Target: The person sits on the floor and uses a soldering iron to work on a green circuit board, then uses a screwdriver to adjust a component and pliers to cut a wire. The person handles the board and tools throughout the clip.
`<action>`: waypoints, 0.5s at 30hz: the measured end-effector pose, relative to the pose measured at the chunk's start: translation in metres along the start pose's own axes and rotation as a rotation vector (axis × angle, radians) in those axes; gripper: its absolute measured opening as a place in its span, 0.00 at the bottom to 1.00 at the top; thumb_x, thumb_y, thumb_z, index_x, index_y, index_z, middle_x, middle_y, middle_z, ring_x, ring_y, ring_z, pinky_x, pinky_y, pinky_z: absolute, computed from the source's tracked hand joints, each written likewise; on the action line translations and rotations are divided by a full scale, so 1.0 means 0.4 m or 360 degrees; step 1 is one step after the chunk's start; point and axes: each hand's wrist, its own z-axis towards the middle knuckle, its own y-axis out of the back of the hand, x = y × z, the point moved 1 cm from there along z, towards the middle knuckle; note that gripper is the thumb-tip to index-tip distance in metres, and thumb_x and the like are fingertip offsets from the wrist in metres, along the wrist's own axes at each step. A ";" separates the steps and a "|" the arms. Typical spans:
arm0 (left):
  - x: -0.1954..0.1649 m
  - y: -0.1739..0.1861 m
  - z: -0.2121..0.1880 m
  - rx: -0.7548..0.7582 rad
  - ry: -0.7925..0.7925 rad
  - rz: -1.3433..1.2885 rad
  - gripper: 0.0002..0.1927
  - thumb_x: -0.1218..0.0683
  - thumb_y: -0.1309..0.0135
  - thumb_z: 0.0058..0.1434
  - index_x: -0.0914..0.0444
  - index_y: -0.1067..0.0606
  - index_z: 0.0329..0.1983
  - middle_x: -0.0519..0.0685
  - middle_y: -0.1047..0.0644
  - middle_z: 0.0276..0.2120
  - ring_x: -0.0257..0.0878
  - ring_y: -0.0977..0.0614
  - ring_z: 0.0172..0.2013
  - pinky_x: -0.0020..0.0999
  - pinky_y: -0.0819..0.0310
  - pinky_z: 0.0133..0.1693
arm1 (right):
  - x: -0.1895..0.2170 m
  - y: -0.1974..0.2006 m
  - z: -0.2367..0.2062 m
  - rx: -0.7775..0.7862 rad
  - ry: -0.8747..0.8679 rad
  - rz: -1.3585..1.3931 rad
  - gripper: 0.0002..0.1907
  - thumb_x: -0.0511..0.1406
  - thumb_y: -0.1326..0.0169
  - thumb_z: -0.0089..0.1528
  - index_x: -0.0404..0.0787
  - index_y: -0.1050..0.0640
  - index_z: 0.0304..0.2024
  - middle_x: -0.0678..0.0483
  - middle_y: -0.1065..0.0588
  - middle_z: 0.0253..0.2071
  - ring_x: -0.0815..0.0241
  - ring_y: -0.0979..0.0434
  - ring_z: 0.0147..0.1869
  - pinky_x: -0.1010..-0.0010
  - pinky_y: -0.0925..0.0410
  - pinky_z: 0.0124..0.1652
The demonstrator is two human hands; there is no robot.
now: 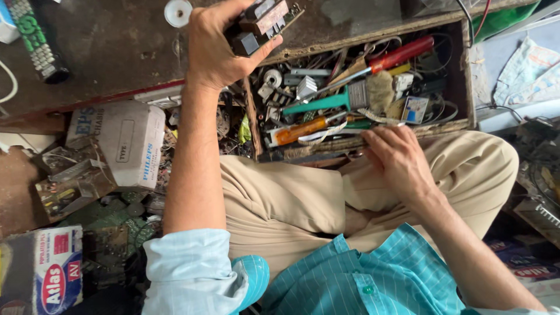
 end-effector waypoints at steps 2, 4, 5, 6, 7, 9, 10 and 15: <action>0.003 0.001 -0.003 0.0012 0.0021 0.0032 0.19 0.55 0.24 0.57 0.62 0.18 0.49 0.51 0.15 0.40 0.41 0.11 0.39 0.33 0.17 0.43 | 0.012 -0.003 -0.016 0.0050 0.0011 -0.0016 0.20 0.33 0.40 0.59 0.33 0.21 0.54 0.45 0.22 0.53 0.46 0.26 0.60 0.56 0.34 0.61; 0.007 0.001 -0.004 0.0020 0.0025 0.0047 0.19 0.55 0.24 0.57 0.62 0.18 0.48 0.50 0.15 0.39 0.41 0.12 0.38 0.34 0.18 0.42 | 0.018 0.003 -0.015 0.0115 0.0023 -0.0034 0.22 0.34 0.40 0.60 0.32 0.21 0.55 0.43 0.22 0.54 0.45 0.27 0.62 0.57 0.34 0.62; 0.010 0.001 -0.005 0.0018 0.0022 0.0045 0.19 0.55 0.24 0.57 0.62 0.18 0.48 0.50 0.15 0.39 0.41 0.12 0.38 0.34 0.18 0.42 | 0.017 0.009 -0.009 0.0164 0.0023 0.0014 0.21 0.36 0.40 0.60 0.33 0.21 0.54 0.43 0.22 0.54 0.46 0.27 0.62 0.57 0.35 0.62; 0.013 0.000 -0.008 0.0016 0.0022 0.0042 0.19 0.55 0.24 0.57 0.62 0.18 0.49 0.50 0.15 0.39 0.41 0.12 0.38 0.34 0.18 0.41 | 0.013 0.018 0.000 0.0216 0.0022 0.0062 0.21 0.37 0.40 0.60 0.34 0.21 0.53 0.44 0.22 0.54 0.46 0.27 0.63 0.57 0.35 0.63; 0.016 -0.001 -0.011 0.0010 0.0001 0.0031 0.19 0.56 0.25 0.58 0.63 0.18 0.49 0.51 0.15 0.40 0.41 0.12 0.39 0.34 0.17 0.42 | 0.005 0.028 0.010 0.0267 0.0021 0.0109 0.20 0.39 0.40 0.61 0.34 0.21 0.53 0.44 0.22 0.54 0.46 0.26 0.63 0.57 0.35 0.63; 0.023 -0.003 -0.019 -0.0007 -0.0034 0.0010 0.19 0.56 0.26 0.59 0.64 0.19 0.50 0.51 0.15 0.42 0.41 0.12 0.41 0.34 0.17 0.44 | -0.024 0.053 0.030 0.0208 -0.0054 0.0083 0.19 0.38 0.40 0.63 0.35 0.21 0.54 0.44 0.22 0.56 0.47 0.26 0.64 0.57 0.34 0.64; 0.026 -0.005 -0.025 -0.0015 -0.0042 0.0006 0.18 0.56 0.25 0.59 0.64 0.19 0.49 0.51 0.15 0.42 0.41 0.12 0.41 0.33 0.17 0.44 | -0.040 0.060 0.040 0.0187 -0.0093 0.0074 0.19 0.38 0.41 0.64 0.35 0.21 0.55 0.44 0.22 0.58 0.48 0.26 0.64 0.57 0.34 0.64; 0.045 -0.014 -0.025 0.0012 -0.0027 0.0064 0.20 0.53 0.26 0.57 0.63 0.18 0.50 0.51 0.16 0.40 0.40 0.14 0.36 0.32 0.20 0.39 | -0.186 0.121 0.106 0.0032 -0.0320 -0.0044 0.11 0.33 0.43 0.73 0.36 0.21 0.56 0.45 0.21 0.54 0.52 0.21 0.56 0.63 0.26 0.58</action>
